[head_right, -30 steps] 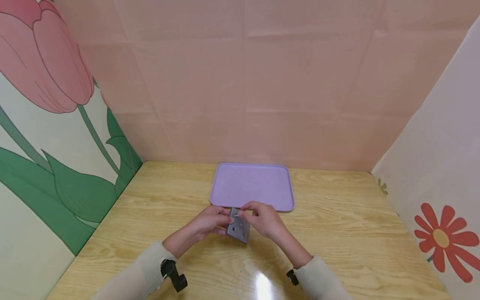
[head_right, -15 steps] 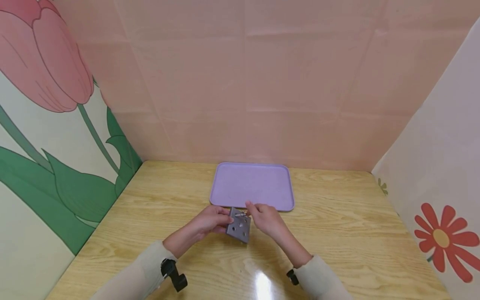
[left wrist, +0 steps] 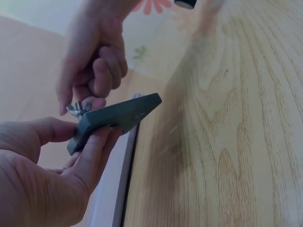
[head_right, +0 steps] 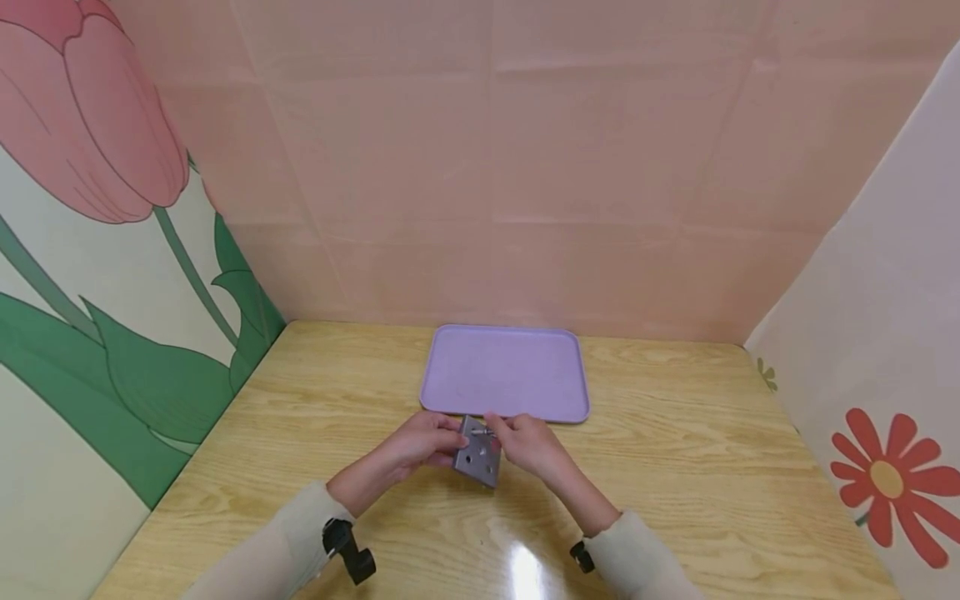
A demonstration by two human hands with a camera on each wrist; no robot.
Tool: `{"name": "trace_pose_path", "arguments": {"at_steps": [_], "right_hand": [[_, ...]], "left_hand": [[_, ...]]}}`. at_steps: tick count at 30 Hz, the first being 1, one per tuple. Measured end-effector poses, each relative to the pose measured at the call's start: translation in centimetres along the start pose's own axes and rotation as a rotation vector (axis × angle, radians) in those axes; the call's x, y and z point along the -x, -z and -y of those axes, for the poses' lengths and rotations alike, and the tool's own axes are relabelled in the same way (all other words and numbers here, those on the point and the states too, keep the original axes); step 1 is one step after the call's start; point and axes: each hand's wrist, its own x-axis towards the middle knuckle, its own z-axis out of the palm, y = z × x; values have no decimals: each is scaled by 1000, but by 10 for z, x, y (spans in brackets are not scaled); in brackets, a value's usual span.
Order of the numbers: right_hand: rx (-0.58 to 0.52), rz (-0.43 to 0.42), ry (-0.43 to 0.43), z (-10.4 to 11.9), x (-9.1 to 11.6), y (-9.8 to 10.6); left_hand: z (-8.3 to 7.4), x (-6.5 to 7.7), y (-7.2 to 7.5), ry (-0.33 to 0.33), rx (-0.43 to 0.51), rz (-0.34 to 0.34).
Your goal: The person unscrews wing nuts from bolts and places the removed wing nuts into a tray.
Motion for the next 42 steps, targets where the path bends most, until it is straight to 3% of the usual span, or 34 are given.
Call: {"name": "trace_pose_path", "arguments": {"at_steps": [5,11,15,22,26,30,34,42], "right_hand": [[46,-6,38,1,1,1],[143,-28,196,2,2,6],[143,-12,283,-1,2,6],[117,-6,330,-2,3,5],[98,-56,308,1,4,5],[102,-116,203,3,4,5],[134,-103,118,2,4,6],[141,-64,147,0,4,5]], "left_hand": [[0,0,1,8,1,-3],[0,0,1,5,14,-1],[1,0,1,2,20,1],[0,2,2,-5,14,5],[0,2,1,-3,17,2],[0,2,0,-4,22,-2],[-1,1,0,-5,28,5],[-1,2,-1,3,20,6]]}}
